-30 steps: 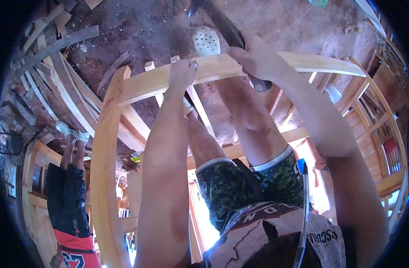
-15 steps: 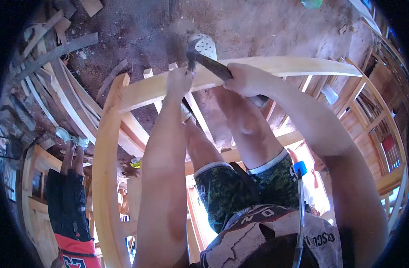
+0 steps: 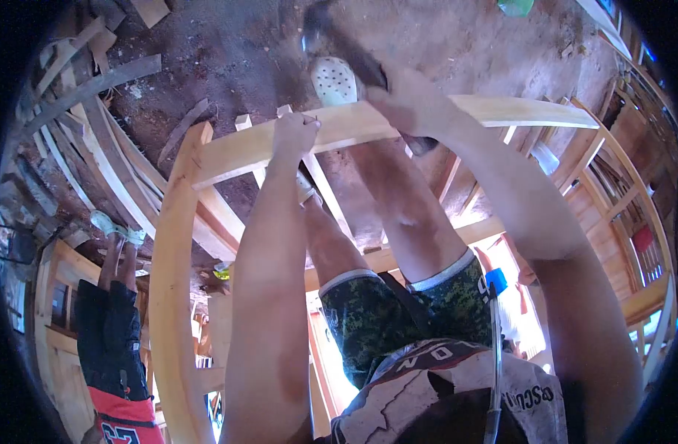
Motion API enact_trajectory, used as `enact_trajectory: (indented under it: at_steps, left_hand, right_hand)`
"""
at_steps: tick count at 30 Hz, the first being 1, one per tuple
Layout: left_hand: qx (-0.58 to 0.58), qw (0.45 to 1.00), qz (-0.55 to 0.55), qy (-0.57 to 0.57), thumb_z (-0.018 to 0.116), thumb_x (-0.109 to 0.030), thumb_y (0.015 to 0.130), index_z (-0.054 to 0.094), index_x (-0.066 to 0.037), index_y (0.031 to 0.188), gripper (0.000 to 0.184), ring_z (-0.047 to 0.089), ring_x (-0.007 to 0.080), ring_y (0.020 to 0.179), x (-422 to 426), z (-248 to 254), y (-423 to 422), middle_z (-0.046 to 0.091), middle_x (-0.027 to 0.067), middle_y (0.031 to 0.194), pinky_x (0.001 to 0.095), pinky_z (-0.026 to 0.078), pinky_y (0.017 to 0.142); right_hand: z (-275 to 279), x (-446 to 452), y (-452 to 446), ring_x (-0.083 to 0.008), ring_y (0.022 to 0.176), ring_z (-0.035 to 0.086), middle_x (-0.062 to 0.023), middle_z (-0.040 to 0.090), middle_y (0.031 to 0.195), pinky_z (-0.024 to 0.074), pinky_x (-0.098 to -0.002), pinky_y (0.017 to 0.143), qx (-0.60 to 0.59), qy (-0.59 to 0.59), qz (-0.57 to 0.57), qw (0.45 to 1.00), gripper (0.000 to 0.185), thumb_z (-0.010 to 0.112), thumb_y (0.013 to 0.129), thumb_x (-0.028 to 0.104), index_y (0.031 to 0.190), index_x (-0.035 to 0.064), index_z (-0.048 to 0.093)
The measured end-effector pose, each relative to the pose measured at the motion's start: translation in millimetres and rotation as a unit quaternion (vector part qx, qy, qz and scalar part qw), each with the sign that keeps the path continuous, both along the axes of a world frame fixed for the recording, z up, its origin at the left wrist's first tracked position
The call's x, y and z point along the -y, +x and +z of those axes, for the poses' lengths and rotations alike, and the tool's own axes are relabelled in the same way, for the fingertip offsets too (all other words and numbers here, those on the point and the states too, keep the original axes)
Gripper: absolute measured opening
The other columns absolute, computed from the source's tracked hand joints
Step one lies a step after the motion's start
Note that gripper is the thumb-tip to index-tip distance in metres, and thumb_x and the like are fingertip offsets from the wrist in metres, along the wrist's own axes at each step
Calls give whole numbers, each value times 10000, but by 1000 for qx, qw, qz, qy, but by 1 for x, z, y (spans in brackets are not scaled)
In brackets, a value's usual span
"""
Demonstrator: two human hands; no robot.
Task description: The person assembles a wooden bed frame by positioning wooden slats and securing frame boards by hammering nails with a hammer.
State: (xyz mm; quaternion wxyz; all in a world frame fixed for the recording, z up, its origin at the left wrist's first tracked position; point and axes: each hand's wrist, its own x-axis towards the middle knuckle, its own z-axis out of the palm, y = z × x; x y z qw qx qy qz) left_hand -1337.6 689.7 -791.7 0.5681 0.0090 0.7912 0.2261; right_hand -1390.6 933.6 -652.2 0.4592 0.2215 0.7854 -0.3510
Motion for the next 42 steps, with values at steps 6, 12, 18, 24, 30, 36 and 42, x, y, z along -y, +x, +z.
enact_trajectory:
  at_steps: [6, 12, 18, 24, 30, 36, 42]
  left_hand:
    - [-12, 999, -41, 31, 684, -374, 783, 773, -135, 903, 282, 661, 344, 908, 3, -3, -13, 695, 182, 940, 415, 513, 870]
    - [6, 997, -74, 27, 665, -370, 818, 756, -119, 961, 303, 673, 291, 976, 3, 4, -15, 705, 157, 1021, 383, 513, 911]
    - [-7, 978, -206, 20, 610, -266, 860, 749, -90, 900, 228, 682, 257, 935, -4, 10, -26, 712, 141, 951, 371, 523, 872]
    - [136, 931, 331, 65, 462, -28, 890, 650, 8, 1164, 334, 623, 291, 1098, 19, 21, -53, 663, 187, 1128, 353, 518, 921]
    - [123, 576, 744, 315, 324, 142, 795, 341, 103, 1331, 537, 385, 306, 1359, 0, 111, -76, 419, 183, 1418, 457, 364, 1114]
    - [134, 599, 700, 365, 394, 99, 819, 407, 80, 1320, 502, 423, 309, 1339, -10, 149, -76, 482, 167, 1379, 439, 343, 1132]
    - [-169, 959, 96, 206, 674, -66, 802, 693, -35, 1022, 223, 641, 217, 1054, 15, 157, -99, 685, 103, 1099, 344, 482, 934]
  right_hand:
    - [-4, 8, 11, -380, 835, 653, -276, 640, 874, 498, -458, 745, 65, -73, 143, 985, 328, 550, 865, 245, 984, -60, 570]
    - [9, 19, 1, -388, 872, 659, -263, 651, 905, 508, -445, 738, -36, -21, 34, 999, 342, 578, 853, 254, 1033, -37, 589]
    - [6, 8, -1, -357, 828, 672, -257, 644, 875, 518, -435, 711, 118, -15, 188, 975, 335, 594, 855, 247, 1028, -40, 578]
    - [13, 14, -1, -188, 692, 659, -190, 609, 797, 514, -365, 591, -4, -65, -51, 997, 382, 635, 848, 203, 1158, -10, 571]
    - [25, 72, -6, -295, 849, 673, -267, 660, 937, 507, -403, 772, -132, -159, -163, 965, 440, 651, 862, 274, 1235, 45, 604]
    - [40, 97, 2, -150, 537, 521, -81, 563, 613, 447, -354, 541, -18, -157, -222, 962, 222, 595, 913, 216, 953, 2, 638]
    - [44, 80, -8, -240, 637, 617, -186, 620, 716, 481, -374, 625, -39, -101, -141, 984, 217, 552, 913, 181, 913, -23, 625]
